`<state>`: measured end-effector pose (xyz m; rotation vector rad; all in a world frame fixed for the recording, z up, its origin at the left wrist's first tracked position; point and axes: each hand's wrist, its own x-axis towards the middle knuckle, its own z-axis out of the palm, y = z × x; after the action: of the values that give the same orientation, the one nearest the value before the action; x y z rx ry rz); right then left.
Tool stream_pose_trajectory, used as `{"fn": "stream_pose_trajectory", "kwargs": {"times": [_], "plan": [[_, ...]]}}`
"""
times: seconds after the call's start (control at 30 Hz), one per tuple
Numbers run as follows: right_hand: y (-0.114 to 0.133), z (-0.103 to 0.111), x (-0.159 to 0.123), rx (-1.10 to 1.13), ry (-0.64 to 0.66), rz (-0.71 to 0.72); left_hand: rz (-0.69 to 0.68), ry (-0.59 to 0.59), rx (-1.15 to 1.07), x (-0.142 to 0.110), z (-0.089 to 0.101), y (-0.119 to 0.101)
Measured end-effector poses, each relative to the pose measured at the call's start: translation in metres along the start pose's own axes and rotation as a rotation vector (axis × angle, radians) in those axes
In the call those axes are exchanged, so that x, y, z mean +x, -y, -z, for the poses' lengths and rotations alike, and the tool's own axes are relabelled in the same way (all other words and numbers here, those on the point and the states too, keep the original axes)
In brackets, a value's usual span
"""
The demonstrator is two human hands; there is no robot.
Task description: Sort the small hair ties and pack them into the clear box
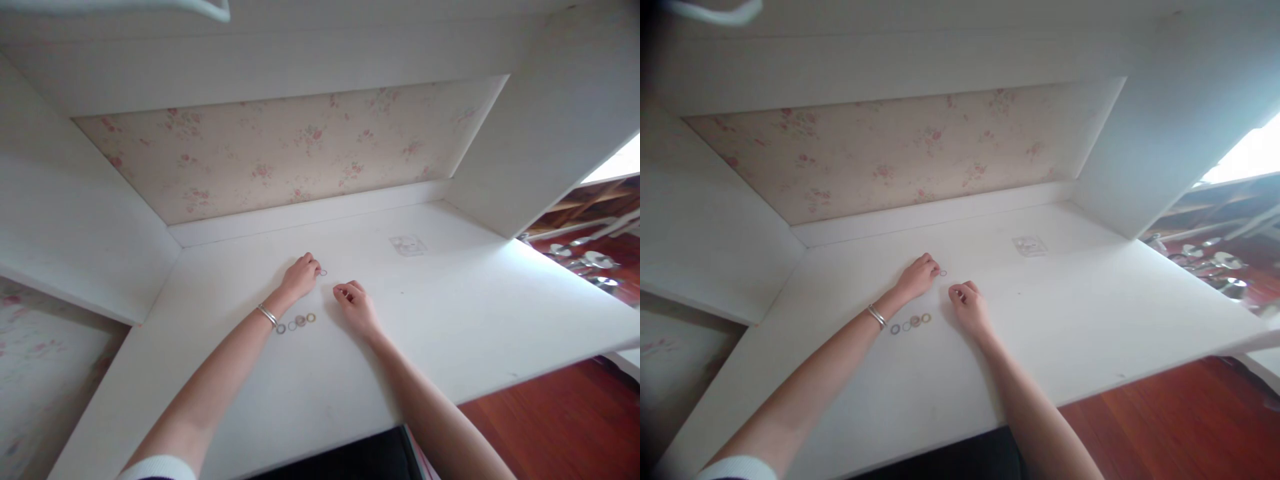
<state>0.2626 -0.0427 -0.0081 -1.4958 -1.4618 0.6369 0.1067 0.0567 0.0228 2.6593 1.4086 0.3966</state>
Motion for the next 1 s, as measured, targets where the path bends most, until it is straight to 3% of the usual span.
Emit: {"fn": "stream_pose_trajectory", "kwargs": {"times": [0.13,0.3,0.53,0.73,1.0], "plan": [[-0.002,-0.001,0.000,-0.016,0.021,0.018,-0.017,-0.146,-0.152,-0.028,0.017,0.006],[-0.003,-0.002,-0.001,-0.038,0.037,0.023,0.000,-0.233,-0.304,-0.089,0.036,0.016],[-0.005,-0.005,-0.001,-0.058,0.037,0.028,0.025,-0.247,-0.312,-0.161,0.029,0.019],[-0.006,-0.006,-0.003,-0.088,0.026,0.013,-0.043,-0.190,-0.165,-0.177,0.021,0.016],[-0.007,-0.005,-0.003,-0.093,0.036,0.017,-0.009,-0.170,-0.124,-0.179,0.020,0.016]]}}
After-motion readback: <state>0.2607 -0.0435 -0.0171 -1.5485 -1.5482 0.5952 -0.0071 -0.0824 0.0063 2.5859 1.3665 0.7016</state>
